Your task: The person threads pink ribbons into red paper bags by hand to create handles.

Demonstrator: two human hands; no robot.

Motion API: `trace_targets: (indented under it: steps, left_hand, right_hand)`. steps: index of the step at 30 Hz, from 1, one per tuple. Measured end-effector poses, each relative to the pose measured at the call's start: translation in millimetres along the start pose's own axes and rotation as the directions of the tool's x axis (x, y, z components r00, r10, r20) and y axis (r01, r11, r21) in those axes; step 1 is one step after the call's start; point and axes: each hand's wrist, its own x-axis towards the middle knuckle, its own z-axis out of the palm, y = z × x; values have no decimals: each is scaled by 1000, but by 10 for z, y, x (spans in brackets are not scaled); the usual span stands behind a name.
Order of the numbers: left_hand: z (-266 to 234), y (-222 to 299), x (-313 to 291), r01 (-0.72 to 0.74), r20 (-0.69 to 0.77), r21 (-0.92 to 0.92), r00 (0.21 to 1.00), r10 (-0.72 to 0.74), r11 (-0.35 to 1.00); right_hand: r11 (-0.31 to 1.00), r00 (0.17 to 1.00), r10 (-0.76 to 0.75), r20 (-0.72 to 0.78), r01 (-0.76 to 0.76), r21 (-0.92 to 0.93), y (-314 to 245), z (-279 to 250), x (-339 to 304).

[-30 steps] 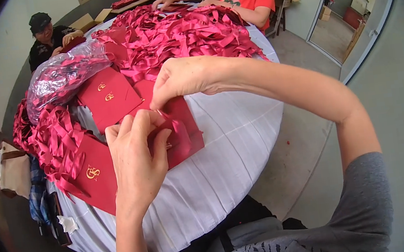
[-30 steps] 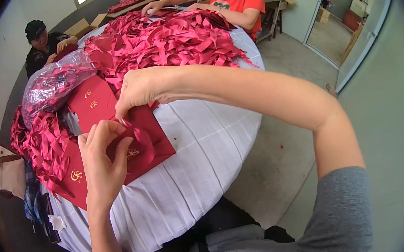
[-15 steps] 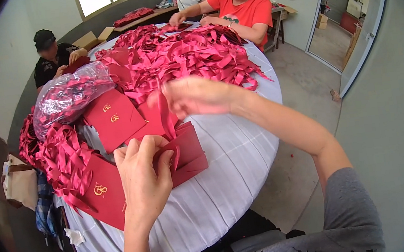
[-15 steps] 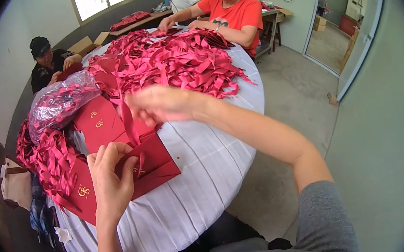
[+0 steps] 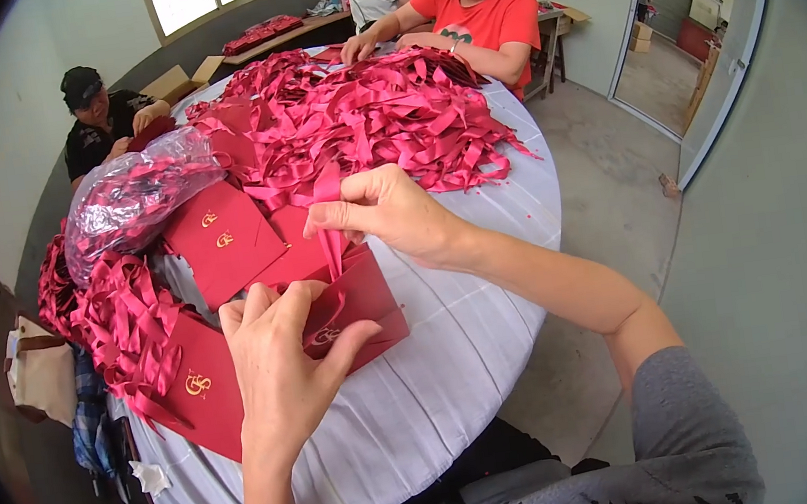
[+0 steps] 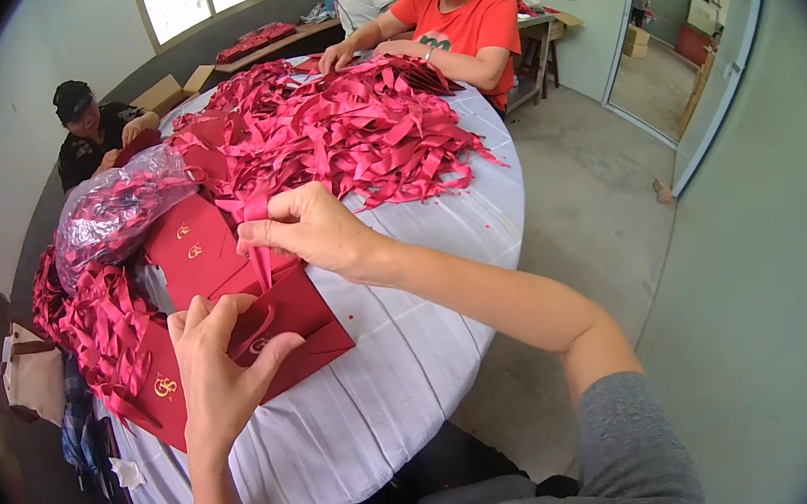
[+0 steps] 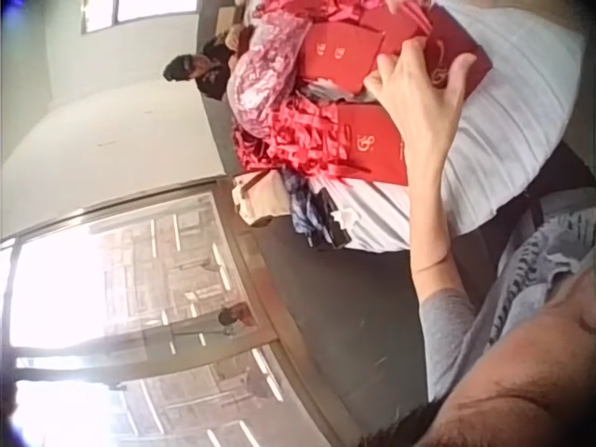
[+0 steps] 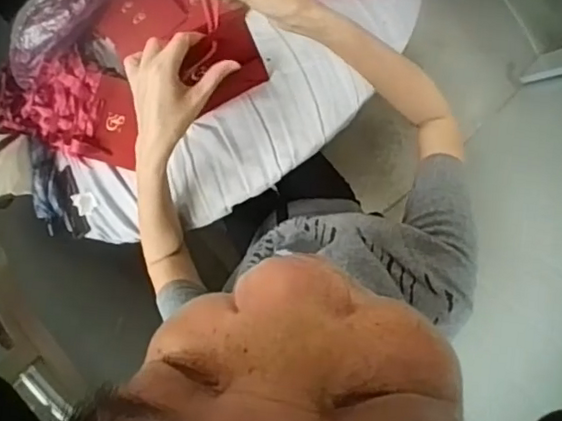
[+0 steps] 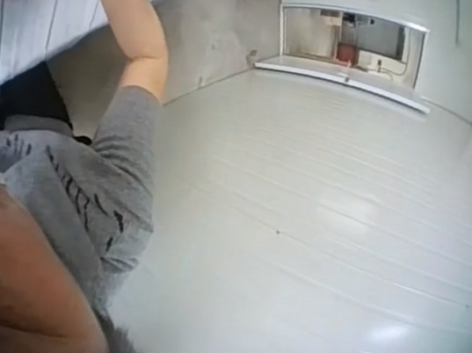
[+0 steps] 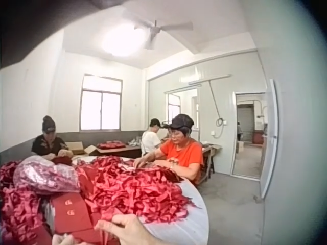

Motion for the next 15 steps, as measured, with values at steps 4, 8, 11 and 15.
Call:
trace_targets:
  steps: [4, 8, 11, 15]
  left_hand:
    - [22, -4, -3, 59, 14, 15, 998, -59, 998]
    - [26, -9, -11, 60, -7, 10, 998, -60, 998]
    - [64, -10, -15, 61, -13, 18, 998, -61, 998]
    - [82, -29, -11, 48, -19, 20, 999, -47, 999]
  right_hand:
    - [966, 990, 66, 122, -94, 239, 60, -42, -35]
    - [997, 954, 53, 295, -35, -64, 95, -38, -126]
    - [989, 994, -40, 98, 54, -139, 199, 61, -166]
    - [968, 967, -194, -166, 160, -195, 235, 245, -188]
